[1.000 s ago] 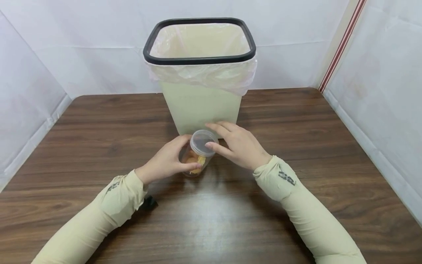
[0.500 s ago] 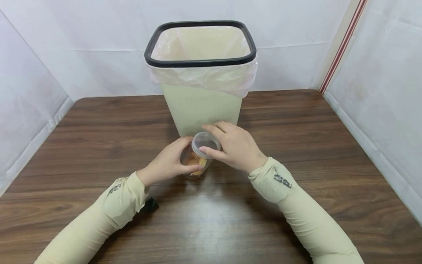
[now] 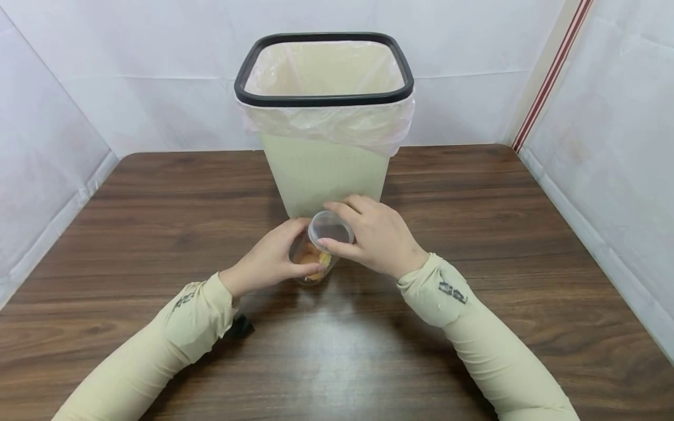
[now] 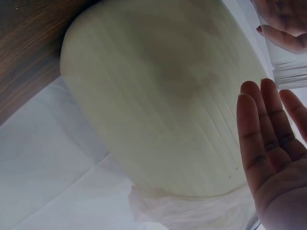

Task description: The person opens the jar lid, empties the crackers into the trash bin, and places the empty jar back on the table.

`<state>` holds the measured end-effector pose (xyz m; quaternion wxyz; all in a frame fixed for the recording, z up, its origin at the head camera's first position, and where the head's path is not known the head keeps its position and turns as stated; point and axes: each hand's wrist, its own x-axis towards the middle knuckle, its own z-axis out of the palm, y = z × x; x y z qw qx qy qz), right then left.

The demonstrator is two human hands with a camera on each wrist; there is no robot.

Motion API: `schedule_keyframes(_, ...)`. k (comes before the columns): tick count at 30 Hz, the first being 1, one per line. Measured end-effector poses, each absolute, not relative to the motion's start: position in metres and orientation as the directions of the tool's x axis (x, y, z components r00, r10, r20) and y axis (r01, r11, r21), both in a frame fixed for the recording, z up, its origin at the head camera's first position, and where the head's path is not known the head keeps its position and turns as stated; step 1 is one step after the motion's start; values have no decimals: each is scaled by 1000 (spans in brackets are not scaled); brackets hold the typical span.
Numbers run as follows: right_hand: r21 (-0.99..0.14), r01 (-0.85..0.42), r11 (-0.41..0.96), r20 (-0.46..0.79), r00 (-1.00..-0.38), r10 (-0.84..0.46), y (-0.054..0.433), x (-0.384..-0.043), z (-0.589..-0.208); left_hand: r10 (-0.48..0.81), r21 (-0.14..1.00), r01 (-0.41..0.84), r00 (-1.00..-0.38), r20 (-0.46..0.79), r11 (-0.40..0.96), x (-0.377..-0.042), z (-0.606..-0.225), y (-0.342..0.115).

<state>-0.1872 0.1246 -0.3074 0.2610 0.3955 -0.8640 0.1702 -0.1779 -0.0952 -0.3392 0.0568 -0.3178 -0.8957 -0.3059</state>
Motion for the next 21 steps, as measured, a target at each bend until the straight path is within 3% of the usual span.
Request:
schedule_keyframes(9, -40, -781, 624, 608, -514, -605, 124, -186, -308, 535, 503, 604, -792, 294, 618, -178, -340, -95)
schedule_keyframes(21, -68, -788, 612, 585, -529, -615, 124, -185, -305, 537, 507, 608, -789, 299, 611, -178, -339, -95)
